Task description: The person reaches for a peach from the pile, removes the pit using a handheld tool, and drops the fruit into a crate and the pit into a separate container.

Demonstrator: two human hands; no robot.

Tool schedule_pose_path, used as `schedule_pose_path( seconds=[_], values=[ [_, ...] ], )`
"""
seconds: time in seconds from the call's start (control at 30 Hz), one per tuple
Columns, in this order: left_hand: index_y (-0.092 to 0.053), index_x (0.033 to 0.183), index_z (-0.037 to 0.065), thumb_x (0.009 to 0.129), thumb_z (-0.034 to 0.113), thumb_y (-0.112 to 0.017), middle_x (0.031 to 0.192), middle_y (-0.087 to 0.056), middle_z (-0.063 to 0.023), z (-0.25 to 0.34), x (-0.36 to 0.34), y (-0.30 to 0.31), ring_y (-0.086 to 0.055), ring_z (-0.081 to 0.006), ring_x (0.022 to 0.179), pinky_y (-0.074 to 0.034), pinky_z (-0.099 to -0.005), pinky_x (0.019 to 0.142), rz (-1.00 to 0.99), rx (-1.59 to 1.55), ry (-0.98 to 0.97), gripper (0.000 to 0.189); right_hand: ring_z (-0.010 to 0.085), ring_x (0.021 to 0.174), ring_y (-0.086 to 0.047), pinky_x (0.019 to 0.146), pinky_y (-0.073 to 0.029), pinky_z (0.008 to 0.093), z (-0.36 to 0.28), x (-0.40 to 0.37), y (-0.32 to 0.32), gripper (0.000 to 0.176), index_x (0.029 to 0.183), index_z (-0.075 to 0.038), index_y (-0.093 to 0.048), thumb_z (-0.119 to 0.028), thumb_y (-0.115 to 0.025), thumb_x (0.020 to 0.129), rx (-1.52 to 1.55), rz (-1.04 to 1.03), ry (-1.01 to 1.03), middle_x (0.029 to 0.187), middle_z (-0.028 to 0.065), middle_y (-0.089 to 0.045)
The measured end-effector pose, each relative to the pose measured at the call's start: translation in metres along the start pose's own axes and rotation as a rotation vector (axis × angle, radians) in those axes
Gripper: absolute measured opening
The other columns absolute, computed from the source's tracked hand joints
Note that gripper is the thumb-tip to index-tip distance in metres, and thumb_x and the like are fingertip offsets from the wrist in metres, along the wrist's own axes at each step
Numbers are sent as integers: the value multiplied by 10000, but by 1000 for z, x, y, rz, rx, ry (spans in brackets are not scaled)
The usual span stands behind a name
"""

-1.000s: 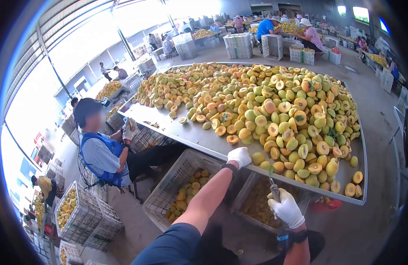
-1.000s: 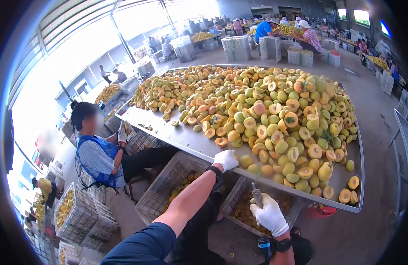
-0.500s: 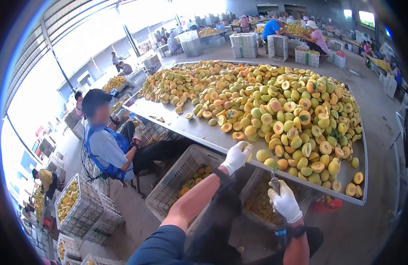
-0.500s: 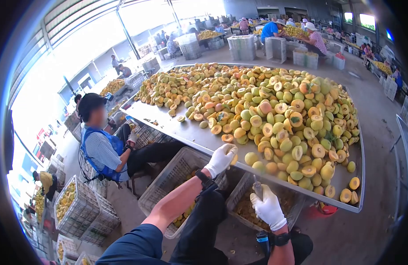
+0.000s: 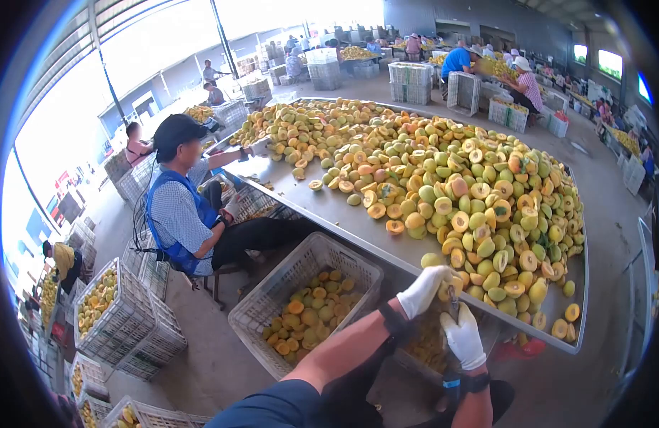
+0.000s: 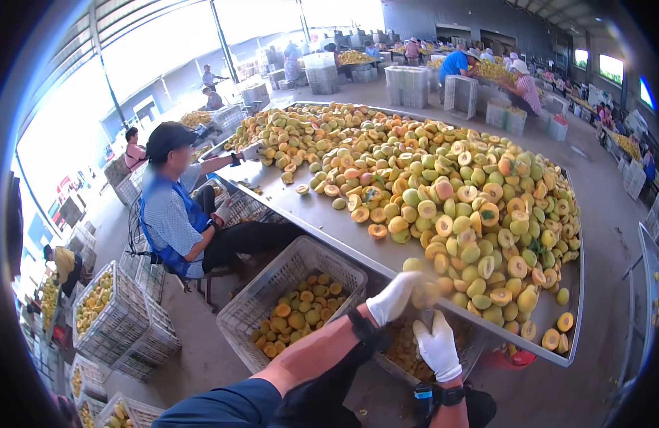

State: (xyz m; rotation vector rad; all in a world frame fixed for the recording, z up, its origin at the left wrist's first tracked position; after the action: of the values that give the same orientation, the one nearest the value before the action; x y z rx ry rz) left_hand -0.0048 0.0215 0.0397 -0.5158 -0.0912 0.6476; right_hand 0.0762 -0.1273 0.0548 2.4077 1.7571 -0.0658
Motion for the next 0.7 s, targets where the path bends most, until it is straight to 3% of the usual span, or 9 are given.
schedule_pose_path(
  seconds=[0.1,0.23,0.3,0.37,0.4,0.43,0.5,0.53,0.7],
  values=[
    [-625,1148,-43,956,183,-430,1008,-655,-94,-34,10,-7,-609,-179,850,-497,-290,791,36,-261,198,355,96,464,-505,412,-424,259,-3,-3,0,254,1154,-3,-531,-100,-607,932,-1,39,-66,659,25,-550],
    [-601,1181,-68,926,174,-421,1031,-640,-120,-18,-3,-20,-621,-180,936,-503,-316,853,-115,-153,76,395,87,474,-510,413,-423,262,2,-4,3,272,1154,11,-510,-69,-621,918,-36,62,-33,667,26,-557],
    [-589,1180,-81,931,195,-421,1057,-644,-141,-18,0,-25,-626,-205,952,-502,-326,877,-286,-392,159,408,87,477,-516,417,-426,263,3,-1,5,286,1156,15,-504,-61,-629,911,-20,58,-41,670,33,-567],
    [-579,1170,-70,946,233,-441,1069,-650,-168,-17,-1,-31,-636,-252,961,-509,-353,906,-246,-443,166,401,64,483,-500,409,-414,246,9,0,4,285,1162,6,-501,-62,-625,915,-37,73,-2,670,20,-562],
    [-577,1163,-59,952,247,-454,1078,-652,-181,-19,-1,-31,-641,-274,967,-518,-376,906,-167,-447,244,392,191,515,-598,470,-473,316,10,0,4,284,1135,17,-515,-83,-640,901,-56,58,-39,686,93,-616],
    [-575,1157,-49,958,262,-468,1087,-654,-195,-22,-3,-30,-646,-296,973,-528,-398,906,-89,-447,323,384,191,515,-598,470,-473,316,18,2,4,284,1135,17,-515,-83,-640,901,-47,79,-50,686,93,-616],
    [-567,1174,-33,991,251,-448,1083,-656,-217,-30,-1,-21,-661,-328,974,-550,-441,899,-105,-357,333,359,381,689,-672,597,-518,407,30,10,0,296,1095,39,-529,-114,-661,878,-419,137,377,739,204,-649],
    [-558,1203,-37,997,244,-423,1095,-654,-223,-30,-2,-20,-661,-329,982,-546,-443,914,-83,-325,324,373,473,872,-642,709,-515,461,14,6,-3,325,1079,55,-541,-142,-679,861,-383,119,209,828,277,-649],
    [-552,1234,-30,998,227,-383,1114,-647,-202,-11,-6,-18,-640,-292,1031,-526,-425,933,-132,-258,375,388,461,857,-648,705,-518,448,21,10,-5,335,1085,45,-546,-158,-693,863,-389,147,276,883,272,-655]
  ],
)
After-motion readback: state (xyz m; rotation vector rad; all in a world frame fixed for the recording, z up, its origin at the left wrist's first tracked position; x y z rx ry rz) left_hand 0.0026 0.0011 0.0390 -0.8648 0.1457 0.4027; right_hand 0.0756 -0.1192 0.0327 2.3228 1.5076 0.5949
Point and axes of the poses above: each hand's wrist, its own x-axis towards the middle knuckle, its own y-axis out of the back of the hand, z = x × y, the point moved 2 cm from there along x, towards the middle knuckle
